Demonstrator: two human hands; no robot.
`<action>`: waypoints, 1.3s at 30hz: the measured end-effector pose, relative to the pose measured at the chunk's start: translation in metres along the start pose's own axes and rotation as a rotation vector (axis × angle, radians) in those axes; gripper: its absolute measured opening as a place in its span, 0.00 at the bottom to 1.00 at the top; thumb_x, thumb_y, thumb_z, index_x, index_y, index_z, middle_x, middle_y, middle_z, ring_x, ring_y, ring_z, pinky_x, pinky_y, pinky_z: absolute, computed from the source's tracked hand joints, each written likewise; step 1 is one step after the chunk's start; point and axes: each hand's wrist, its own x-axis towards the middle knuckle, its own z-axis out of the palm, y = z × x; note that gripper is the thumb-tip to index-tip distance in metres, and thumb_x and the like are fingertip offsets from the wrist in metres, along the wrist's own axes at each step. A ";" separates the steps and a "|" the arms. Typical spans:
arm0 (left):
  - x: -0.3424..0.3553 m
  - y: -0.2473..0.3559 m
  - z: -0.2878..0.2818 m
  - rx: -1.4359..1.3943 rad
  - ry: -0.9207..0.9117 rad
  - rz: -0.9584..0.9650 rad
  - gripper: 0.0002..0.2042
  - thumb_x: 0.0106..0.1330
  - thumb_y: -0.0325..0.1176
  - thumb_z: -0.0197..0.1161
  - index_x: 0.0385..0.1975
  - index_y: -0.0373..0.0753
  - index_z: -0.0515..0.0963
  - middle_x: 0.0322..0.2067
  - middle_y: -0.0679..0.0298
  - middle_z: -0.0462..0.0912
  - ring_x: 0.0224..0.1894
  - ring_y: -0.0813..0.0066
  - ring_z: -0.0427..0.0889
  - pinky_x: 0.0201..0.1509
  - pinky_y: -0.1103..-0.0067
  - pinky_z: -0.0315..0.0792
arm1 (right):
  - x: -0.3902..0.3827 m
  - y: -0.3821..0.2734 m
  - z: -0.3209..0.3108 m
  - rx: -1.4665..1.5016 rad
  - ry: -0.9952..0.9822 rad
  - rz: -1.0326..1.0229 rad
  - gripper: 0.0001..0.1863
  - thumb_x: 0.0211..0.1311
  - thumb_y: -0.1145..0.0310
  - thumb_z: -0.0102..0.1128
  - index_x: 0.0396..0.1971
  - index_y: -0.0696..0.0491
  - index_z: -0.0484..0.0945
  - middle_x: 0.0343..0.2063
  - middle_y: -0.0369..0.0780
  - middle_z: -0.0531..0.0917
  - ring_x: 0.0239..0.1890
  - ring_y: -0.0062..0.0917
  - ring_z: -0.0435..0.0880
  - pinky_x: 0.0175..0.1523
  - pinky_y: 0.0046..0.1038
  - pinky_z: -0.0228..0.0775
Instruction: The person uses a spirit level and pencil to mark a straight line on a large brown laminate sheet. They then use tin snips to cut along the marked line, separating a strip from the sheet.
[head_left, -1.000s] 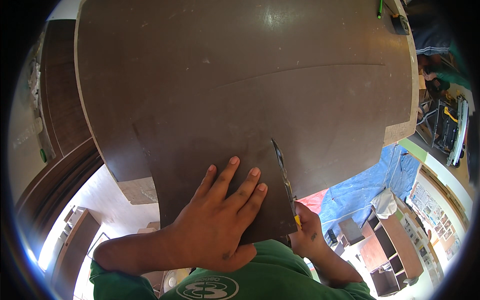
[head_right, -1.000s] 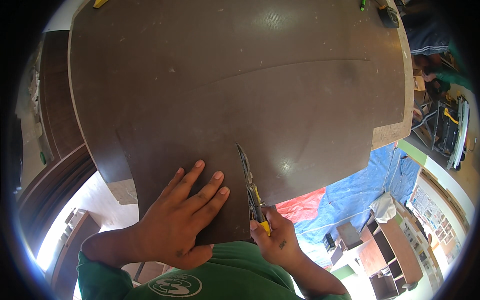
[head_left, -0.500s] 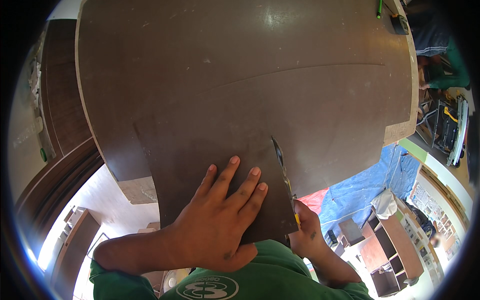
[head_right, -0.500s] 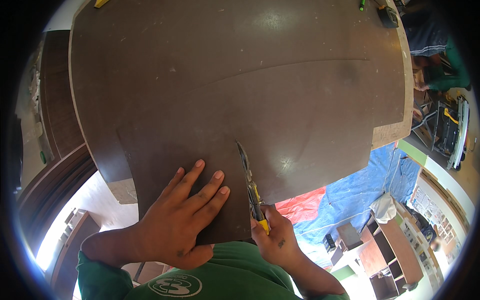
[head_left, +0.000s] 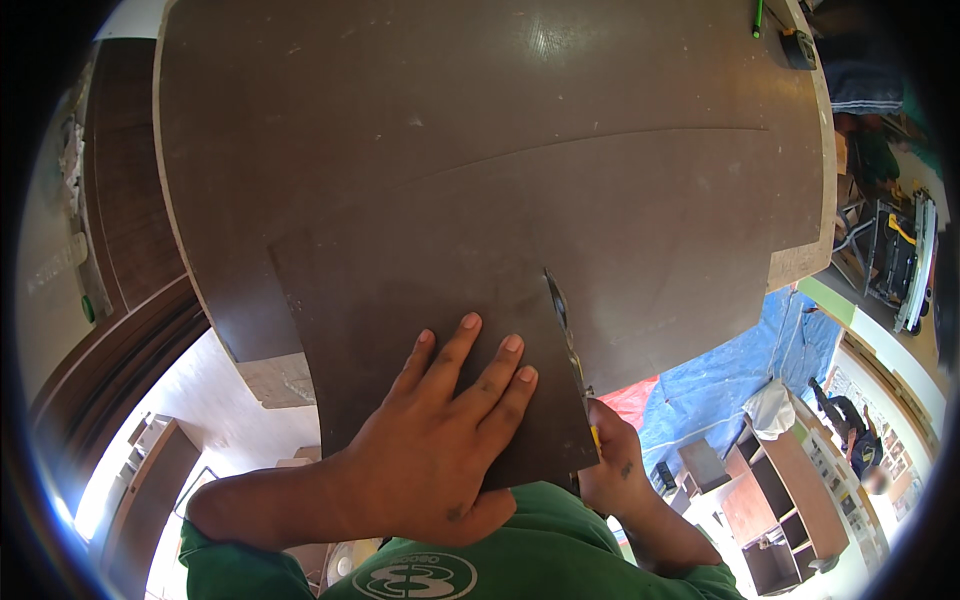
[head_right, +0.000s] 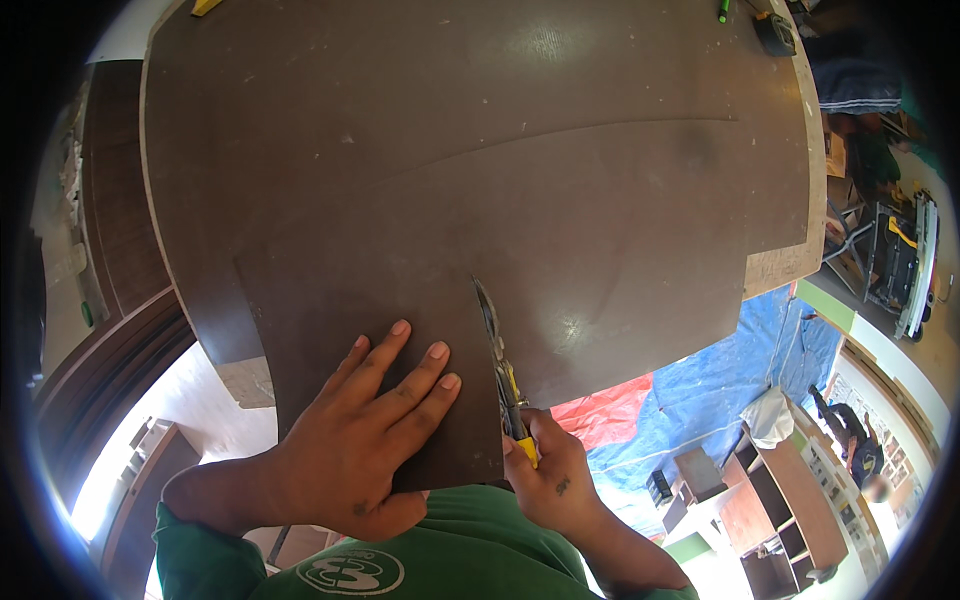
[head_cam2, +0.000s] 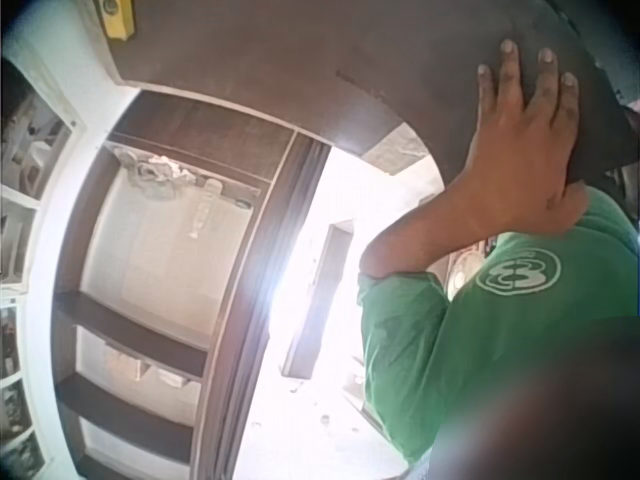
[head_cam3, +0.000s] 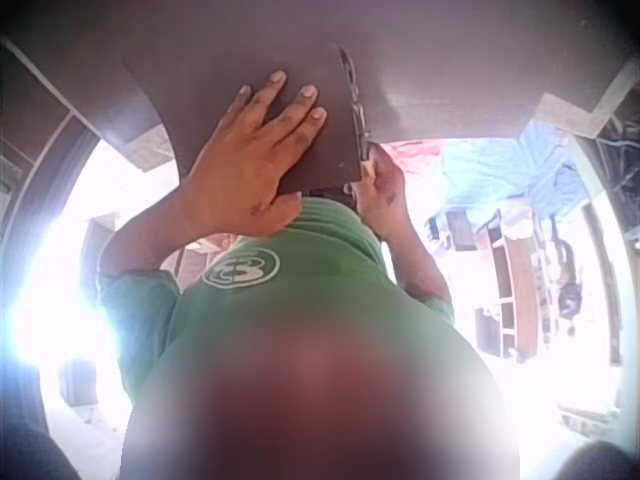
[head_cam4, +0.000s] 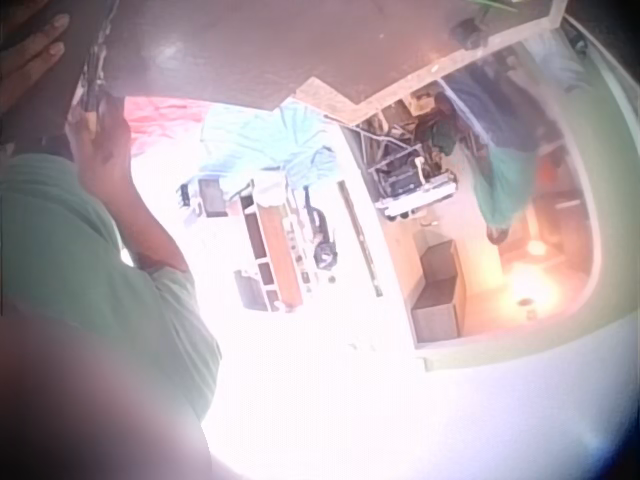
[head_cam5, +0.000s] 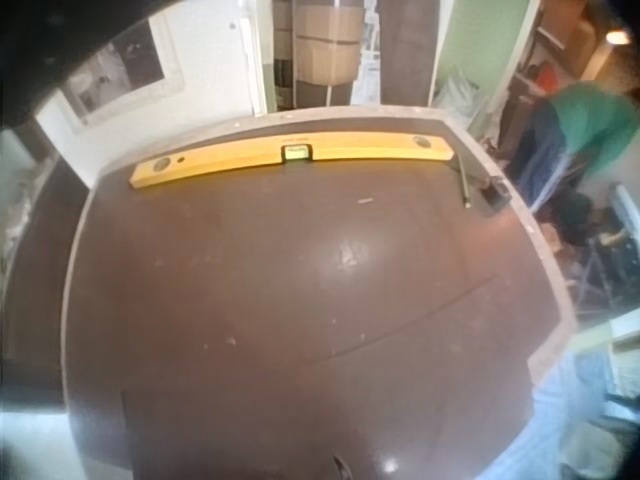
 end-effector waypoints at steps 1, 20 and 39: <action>0.000 0.000 0.000 0.002 -0.001 0.001 0.43 0.56 0.48 0.64 0.70 0.24 0.72 0.74 0.35 0.67 0.77 0.23 0.60 0.75 0.35 0.61 | 0.000 0.000 0.000 0.006 -0.010 -0.011 0.15 0.78 0.67 0.60 0.52 0.64 0.76 0.24 0.34 0.80 0.27 0.13 0.78 0.32 0.23 0.71; -0.003 0.000 -0.001 -0.017 -0.006 0.003 0.43 0.57 0.48 0.64 0.71 0.24 0.71 0.75 0.35 0.66 0.78 0.23 0.59 0.75 0.36 0.62 | 0.002 0.004 -0.001 0.023 -0.008 -0.040 0.14 0.78 0.69 0.59 0.51 0.65 0.76 0.23 0.34 0.79 0.26 0.13 0.77 0.31 0.23 0.70; -0.003 0.001 -0.005 -0.026 -0.038 0.011 0.44 0.60 0.51 0.64 0.72 0.24 0.69 0.76 0.34 0.64 0.78 0.23 0.57 0.75 0.36 0.61 | 0.003 0.002 -0.002 0.028 0.007 -0.012 0.14 0.77 0.70 0.58 0.53 0.65 0.76 0.24 0.33 0.79 0.25 0.12 0.77 0.31 0.22 0.70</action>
